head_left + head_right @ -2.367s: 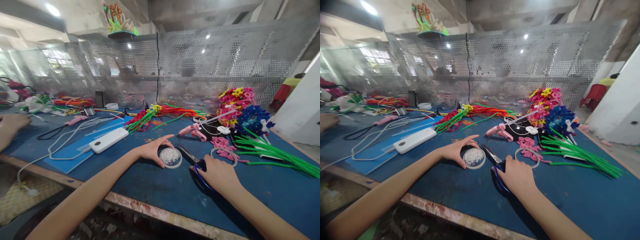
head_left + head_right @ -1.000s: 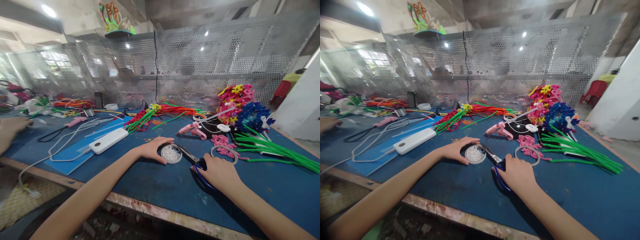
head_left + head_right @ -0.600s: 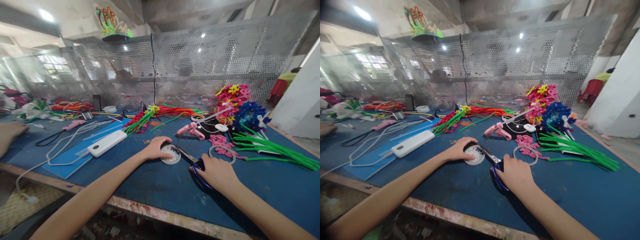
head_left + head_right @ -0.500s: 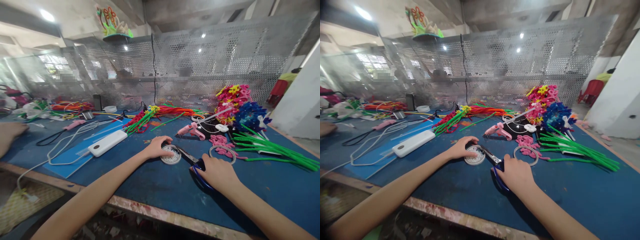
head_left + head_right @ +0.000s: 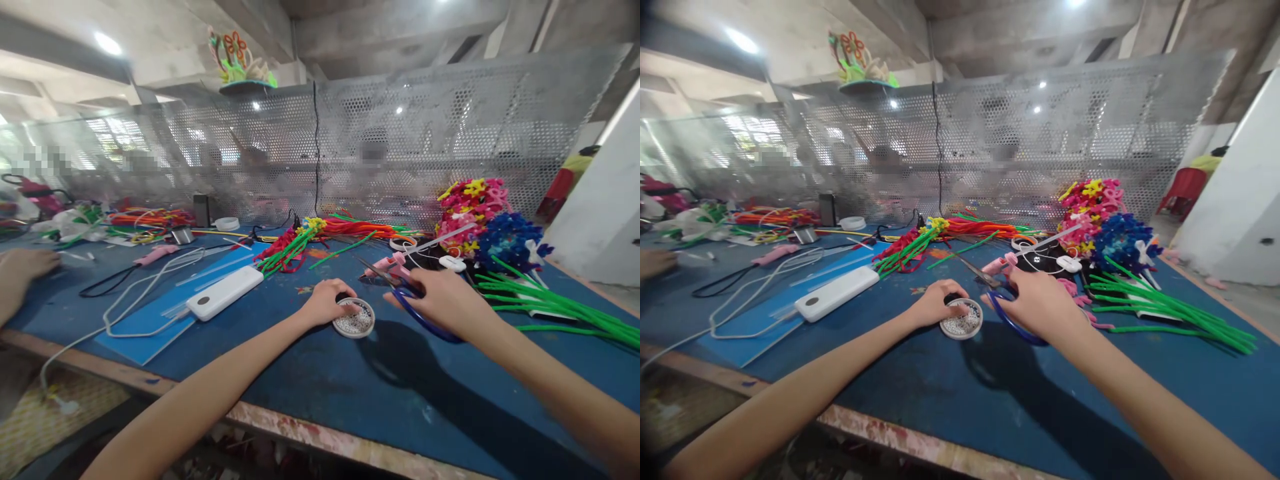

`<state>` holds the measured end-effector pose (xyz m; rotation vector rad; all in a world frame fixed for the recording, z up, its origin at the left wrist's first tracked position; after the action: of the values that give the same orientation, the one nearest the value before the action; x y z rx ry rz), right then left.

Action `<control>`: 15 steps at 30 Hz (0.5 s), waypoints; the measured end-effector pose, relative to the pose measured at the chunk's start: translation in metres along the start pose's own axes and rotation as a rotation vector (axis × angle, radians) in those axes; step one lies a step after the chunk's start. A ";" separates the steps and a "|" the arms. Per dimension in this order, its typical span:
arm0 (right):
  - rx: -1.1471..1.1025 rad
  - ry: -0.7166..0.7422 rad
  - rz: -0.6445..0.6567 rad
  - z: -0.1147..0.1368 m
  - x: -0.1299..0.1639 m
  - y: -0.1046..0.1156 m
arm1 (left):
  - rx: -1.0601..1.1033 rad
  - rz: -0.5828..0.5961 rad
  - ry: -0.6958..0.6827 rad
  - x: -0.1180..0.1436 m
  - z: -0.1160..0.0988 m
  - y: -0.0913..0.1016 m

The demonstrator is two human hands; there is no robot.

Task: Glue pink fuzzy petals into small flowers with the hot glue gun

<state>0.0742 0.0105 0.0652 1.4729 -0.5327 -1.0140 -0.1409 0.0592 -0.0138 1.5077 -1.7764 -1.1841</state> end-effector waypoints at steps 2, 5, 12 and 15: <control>0.090 0.039 -0.029 0.018 -0.027 0.014 | -0.004 -0.006 -0.001 0.000 0.002 -0.001; 0.103 0.036 0.003 0.045 -0.072 0.018 | -0.018 -0.005 -0.013 0.001 0.005 -0.003; -0.004 -0.079 0.090 0.070 -0.155 -0.031 | -0.073 0.046 -0.124 0.014 0.000 -0.006; -0.041 -0.152 0.164 0.072 -0.175 -0.057 | -0.094 0.123 -0.233 0.022 -0.006 -0.009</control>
<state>-0.0886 0.1229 0.0663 1.3000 -0.7262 -1.0052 -0.1364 0.0366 -0.0218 1.2299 -1.9035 -1.4055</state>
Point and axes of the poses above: each hand's wrist, its own x-axis away from the middle knuckle, its own y-axis out of the back of the hand, z = x × y, the point moved 3 cm from there along -x, towards the middle knuckle, and after that the axes turned 14 degrees about y, right-handed, at the moved point
